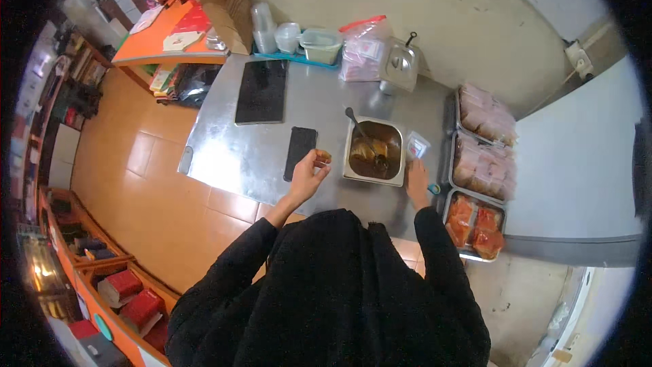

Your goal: The person uses a ladle to transfer brown sauce from a metal container into small plastic bags, then seals the bags by hand and places them into a metal tray.

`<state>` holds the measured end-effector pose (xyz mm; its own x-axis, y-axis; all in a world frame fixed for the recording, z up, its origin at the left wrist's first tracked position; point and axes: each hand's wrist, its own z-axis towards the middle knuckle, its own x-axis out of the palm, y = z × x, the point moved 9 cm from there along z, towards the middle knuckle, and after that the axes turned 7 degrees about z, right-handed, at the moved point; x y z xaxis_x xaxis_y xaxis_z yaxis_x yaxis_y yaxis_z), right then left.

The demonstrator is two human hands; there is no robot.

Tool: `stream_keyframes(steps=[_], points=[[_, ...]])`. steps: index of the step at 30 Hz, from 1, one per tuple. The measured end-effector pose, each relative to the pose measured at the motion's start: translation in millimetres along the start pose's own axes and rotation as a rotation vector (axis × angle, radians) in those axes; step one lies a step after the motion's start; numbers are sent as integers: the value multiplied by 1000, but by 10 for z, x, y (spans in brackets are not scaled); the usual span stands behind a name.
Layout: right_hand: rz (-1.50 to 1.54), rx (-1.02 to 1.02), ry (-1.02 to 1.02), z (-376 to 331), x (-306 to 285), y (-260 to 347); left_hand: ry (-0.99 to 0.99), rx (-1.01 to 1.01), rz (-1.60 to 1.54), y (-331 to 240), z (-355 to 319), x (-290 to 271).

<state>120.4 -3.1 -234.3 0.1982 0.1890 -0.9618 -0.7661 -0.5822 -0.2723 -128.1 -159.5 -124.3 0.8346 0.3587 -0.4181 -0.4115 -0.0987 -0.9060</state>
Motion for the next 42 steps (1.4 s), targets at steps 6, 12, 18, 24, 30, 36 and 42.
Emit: stream_keyframes(steps=[6,12,18,24,30,36,42], points=[[143,-22,20,55,82,-57,43,71,-79,-33,51,133],[316,25,-46,140,-22,-156,-3,98,-58,0,74,160],[796,292,-176,108,-190,-401,10,75,-45,-26,37,126],[817,172,-261,22,-750,-460,50,68,-67,-41,79,239],[808,418,-207,-39,-938,-846,144,57,-20,-134,106,420],[906,230,-315,-136,-1621,-893,251,50,-84,-307,194,645],[1226,206,-433,-372,-2239,-599,384,-67,-632,-769,235,969]])
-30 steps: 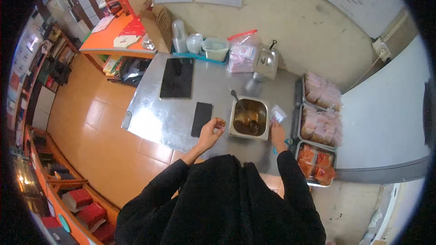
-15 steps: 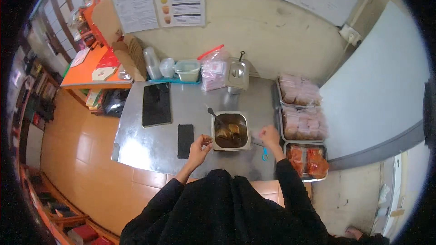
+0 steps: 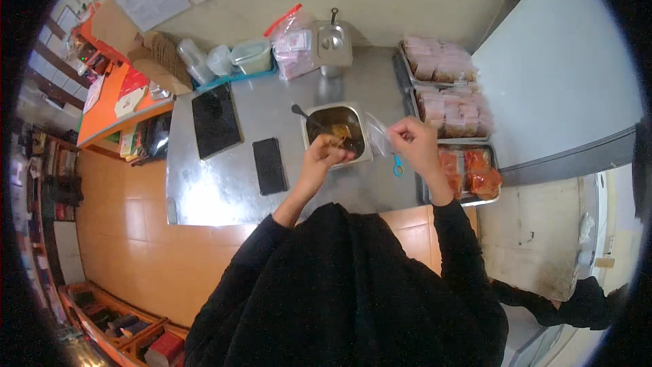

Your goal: The person uses a ladle to transfer brown sauce from a metal container into small plastic bags, then seals the bags by hand and places them into a metal tray.

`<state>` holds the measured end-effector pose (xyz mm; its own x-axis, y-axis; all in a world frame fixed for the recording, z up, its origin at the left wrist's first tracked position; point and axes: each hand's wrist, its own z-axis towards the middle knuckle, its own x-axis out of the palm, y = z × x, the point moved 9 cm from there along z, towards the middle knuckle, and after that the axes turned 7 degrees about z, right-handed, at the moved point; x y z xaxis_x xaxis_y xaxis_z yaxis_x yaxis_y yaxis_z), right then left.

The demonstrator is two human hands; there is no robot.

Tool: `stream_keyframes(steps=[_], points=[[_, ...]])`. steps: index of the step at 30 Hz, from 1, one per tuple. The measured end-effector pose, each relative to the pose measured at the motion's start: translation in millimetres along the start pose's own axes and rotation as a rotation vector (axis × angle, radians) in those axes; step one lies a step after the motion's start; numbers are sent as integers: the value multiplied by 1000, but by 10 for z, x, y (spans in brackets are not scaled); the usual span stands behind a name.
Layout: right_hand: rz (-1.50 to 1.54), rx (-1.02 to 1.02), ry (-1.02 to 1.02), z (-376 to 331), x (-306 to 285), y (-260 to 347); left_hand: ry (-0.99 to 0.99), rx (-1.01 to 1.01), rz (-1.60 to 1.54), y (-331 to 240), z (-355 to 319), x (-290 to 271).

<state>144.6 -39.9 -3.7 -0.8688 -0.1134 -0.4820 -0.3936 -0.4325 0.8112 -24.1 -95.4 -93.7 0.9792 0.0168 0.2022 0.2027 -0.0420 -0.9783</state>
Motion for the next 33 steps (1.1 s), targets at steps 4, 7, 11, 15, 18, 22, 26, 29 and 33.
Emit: stream_keyframes(steps=[4,7,11,15,18,22,26,29,33], points=[[-248,-538,-47,-414,297,672,-20,-112,-149,-41,107,206],[-415,-669,-71,-615,449,743,-56,-100,-133,-22,105,166],[-413,-664,-23,-656,533,683,-100,-5,-69,-55,75,120],[-196,-423,-39,-527,499,555,-139,29,133,-41,61,78],[-146,-204,-50,-471,518,290,-165,63,226,-100,-3,97],[-154,-143,2,-451,605,260,-195,99,378,-129,-43,59],[-117,-87,52,-441,693,178,-219,123,585,-188,-73,32],[96,60,103,-441,777,-72,-205,146,521,-178,-87,-11],[279,146,124,-451,859,-244,-183,203,602,-271,-111,22]])
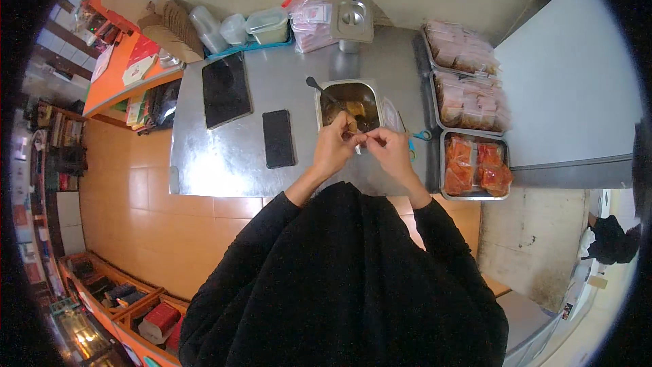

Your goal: The person uses a ladle to transfer brown sauce from a metal container into small plastic bags, then seals the bags by hand and places them into a metal tray.

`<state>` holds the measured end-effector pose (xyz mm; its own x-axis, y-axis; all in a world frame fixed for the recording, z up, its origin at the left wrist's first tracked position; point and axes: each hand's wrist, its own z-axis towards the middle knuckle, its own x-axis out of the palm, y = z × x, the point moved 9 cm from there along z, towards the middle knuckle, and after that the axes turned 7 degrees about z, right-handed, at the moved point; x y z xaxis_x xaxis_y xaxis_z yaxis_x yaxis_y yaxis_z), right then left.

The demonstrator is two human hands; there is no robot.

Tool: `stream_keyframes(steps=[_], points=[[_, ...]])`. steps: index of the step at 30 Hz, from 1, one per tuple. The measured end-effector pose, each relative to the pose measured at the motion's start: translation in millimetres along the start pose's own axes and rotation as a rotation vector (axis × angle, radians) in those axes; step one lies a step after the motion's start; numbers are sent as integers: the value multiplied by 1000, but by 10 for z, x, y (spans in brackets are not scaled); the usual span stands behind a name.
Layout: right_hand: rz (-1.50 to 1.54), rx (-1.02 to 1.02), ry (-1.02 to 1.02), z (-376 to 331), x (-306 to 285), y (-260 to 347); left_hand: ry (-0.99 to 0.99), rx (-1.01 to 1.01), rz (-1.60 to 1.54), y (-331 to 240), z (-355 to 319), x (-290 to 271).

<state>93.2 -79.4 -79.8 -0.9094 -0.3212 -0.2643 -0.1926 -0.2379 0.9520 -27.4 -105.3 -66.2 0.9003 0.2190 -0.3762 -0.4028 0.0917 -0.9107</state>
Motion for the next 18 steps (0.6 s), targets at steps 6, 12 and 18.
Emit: stream_keyframes(steps=[6,12,18], points=[[-255,-23,-257,101,-192,-23,-16,96,79,-76,-114,140],[-418,-135,-109,26,96,153,-121,-210,123,291,-52,-22],[-581,-232,44,9,285,172,-136,312,685,-180,-38,-5]])
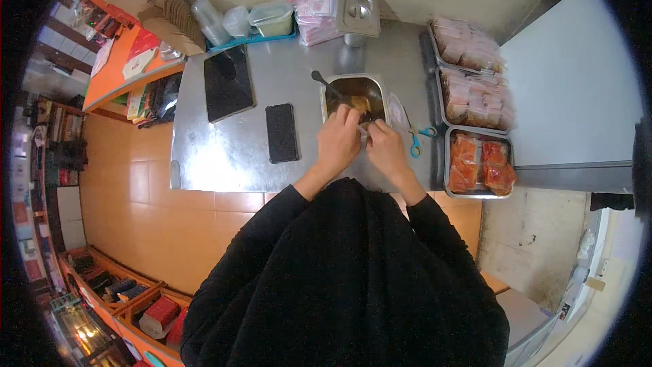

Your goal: The person uses a ladle to transfer brown sauce from a metal container into small plastic bags, then seals the bags by hand and places them into a metal tray.

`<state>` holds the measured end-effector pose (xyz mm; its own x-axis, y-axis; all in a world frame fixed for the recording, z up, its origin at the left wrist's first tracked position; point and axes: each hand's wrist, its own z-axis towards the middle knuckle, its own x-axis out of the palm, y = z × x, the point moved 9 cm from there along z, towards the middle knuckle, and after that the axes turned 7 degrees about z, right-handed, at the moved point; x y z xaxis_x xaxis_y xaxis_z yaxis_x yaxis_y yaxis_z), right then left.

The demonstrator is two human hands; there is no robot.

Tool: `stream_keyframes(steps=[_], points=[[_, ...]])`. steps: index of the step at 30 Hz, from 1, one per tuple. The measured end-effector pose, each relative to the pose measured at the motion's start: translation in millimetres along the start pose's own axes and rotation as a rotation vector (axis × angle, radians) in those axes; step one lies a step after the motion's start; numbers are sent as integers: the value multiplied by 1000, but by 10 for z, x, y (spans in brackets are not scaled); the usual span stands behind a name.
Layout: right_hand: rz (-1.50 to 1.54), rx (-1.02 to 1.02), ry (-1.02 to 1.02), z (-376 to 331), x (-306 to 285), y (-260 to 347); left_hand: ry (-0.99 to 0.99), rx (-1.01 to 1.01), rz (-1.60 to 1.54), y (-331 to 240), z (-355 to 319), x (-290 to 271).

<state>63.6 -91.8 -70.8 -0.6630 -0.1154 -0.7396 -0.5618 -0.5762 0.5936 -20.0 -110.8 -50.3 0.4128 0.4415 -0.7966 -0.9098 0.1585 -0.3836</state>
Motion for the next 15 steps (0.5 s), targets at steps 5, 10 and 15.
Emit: stream_keyframes(steps=[5,10,15], points=[[99,171,-99,23,-9,-400,80,-150,-82,27,-67,42],[1265,834,-77,-250,449,-759,18,-159,-116,65,-125,76],[1895,1031,216,-380,732,-570,114,-312,-502,301,-138,234]])
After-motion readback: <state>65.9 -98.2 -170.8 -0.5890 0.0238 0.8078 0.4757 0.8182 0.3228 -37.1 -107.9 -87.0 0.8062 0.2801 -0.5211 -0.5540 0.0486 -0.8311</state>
